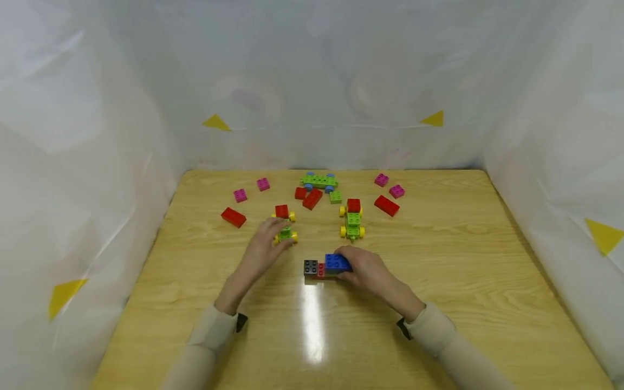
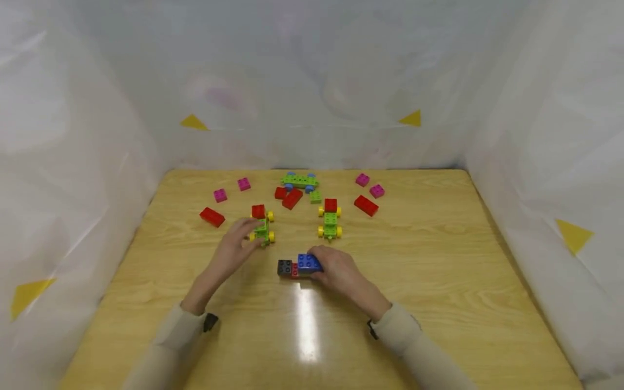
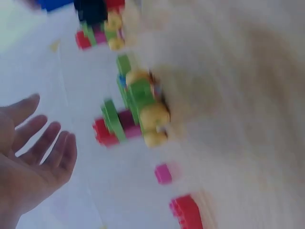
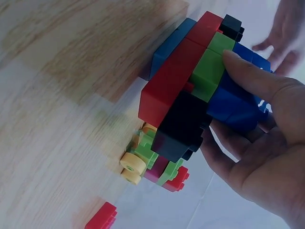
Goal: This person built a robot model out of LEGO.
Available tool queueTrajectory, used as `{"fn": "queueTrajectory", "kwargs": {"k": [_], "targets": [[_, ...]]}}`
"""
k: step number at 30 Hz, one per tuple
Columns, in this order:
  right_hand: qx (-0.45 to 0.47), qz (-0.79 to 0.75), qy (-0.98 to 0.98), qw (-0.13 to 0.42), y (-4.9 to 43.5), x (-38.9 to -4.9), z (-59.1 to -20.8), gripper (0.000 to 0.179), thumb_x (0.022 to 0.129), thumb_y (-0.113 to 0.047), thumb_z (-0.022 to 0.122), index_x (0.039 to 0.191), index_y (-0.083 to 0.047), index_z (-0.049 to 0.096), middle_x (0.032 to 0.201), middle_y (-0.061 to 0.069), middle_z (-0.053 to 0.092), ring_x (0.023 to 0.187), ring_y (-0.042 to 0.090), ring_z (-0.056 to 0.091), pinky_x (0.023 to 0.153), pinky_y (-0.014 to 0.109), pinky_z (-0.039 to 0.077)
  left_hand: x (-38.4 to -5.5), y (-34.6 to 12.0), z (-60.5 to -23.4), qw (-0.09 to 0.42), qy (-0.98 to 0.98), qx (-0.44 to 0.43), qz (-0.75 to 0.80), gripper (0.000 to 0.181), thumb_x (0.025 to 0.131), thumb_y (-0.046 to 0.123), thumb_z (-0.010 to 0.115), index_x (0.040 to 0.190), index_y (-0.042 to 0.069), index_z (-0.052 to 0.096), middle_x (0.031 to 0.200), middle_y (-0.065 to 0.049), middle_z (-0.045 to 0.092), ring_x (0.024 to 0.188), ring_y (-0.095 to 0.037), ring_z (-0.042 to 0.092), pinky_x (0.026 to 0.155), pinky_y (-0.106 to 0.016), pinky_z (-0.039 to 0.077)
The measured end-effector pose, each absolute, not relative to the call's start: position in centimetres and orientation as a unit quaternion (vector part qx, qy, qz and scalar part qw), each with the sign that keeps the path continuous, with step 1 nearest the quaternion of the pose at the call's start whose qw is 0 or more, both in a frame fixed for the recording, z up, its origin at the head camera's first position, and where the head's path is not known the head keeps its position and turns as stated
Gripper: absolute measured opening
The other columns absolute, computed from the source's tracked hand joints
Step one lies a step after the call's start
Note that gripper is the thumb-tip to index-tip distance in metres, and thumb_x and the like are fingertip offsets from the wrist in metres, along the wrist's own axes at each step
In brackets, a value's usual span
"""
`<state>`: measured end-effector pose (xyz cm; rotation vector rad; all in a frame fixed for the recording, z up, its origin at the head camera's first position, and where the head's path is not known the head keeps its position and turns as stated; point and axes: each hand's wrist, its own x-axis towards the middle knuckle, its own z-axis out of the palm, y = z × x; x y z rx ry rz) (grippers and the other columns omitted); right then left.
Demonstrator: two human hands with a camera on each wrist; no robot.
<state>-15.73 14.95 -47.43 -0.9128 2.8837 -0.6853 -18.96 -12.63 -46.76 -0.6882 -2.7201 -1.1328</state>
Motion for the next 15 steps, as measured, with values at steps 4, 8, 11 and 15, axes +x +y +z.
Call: {"fn": "queueTrajectory", "kwargs": {"k": [4,8,11,15], "targets": [[-0.284,-0.221,0.933,0.021,15.2,-15.8,-47.3,0.044,0.08,-0.018,0.08,0.117,-0.007,0.061,0.113,0.008,0.066,0.103,0.022,0.063,0.088,0.042,0.052,-23.0,-14.4,-45.9,0.071,-0.888,-0.156,-0.426,0.045,0.093,0.015,0.066,0.134,0.003,0.054,0.132,-0.016,0.049,0.117,-0.032,0.048,0.085,-0.046,0.05],[-0.285,-0.22,0.933,0.018,15.2,-15.9,-47.5,0.043,0.08,-0.018,0.08,0.117,-0.007,0.06,0.113,0.009,0.066,0.103,0.022,0.063,0.088,0.042,0.052,-25.7,-14.7,-46.0,0.009,-0.896,-0.123,-0.427,0.053,0.092,0.02,0.067,0.139,0.003,0.049,0.137,-0.018,0.044,0.12,-0.035,0.047,0.091,-0.049,0.046],[-0.29,-0.22,0.931,0.016,15.1,-15.8,-47.6,0.043,0.08,-0.018,0.08,0.116,-0.007,0.06,0.112,0.009,0.067,0.103,0.022,0.064,0.087,0.041,0.052,-26.6,-14.3,-46.3,-0.035,-0.905,-0.121,-0.406,0.054,0.092,0.022,0.066,0.139,0.002,0.048,0.137,-0.018,0.045,0.12,-0.036,0.048,0.095,-0.049,0.044],[-0.291,-0.222,0.931,0.01,14.8,-15.6,-47.7,0.043,0.079,-0.016,0.081,0.115,-0.006,0.06,0.111,0.009,0.067,0.102,0.022,0.064,0.087,0.041,0.052,-26.9,-13.9,-46.7,-0.052,-0.908,-0.115,-0.399,0.047,0.093,0.021,0.065,0.135,0.002,0.053,0.132,-0.015,0.051,0.118,-0.034,0.05,0.097,-0.047,0.044]]}}
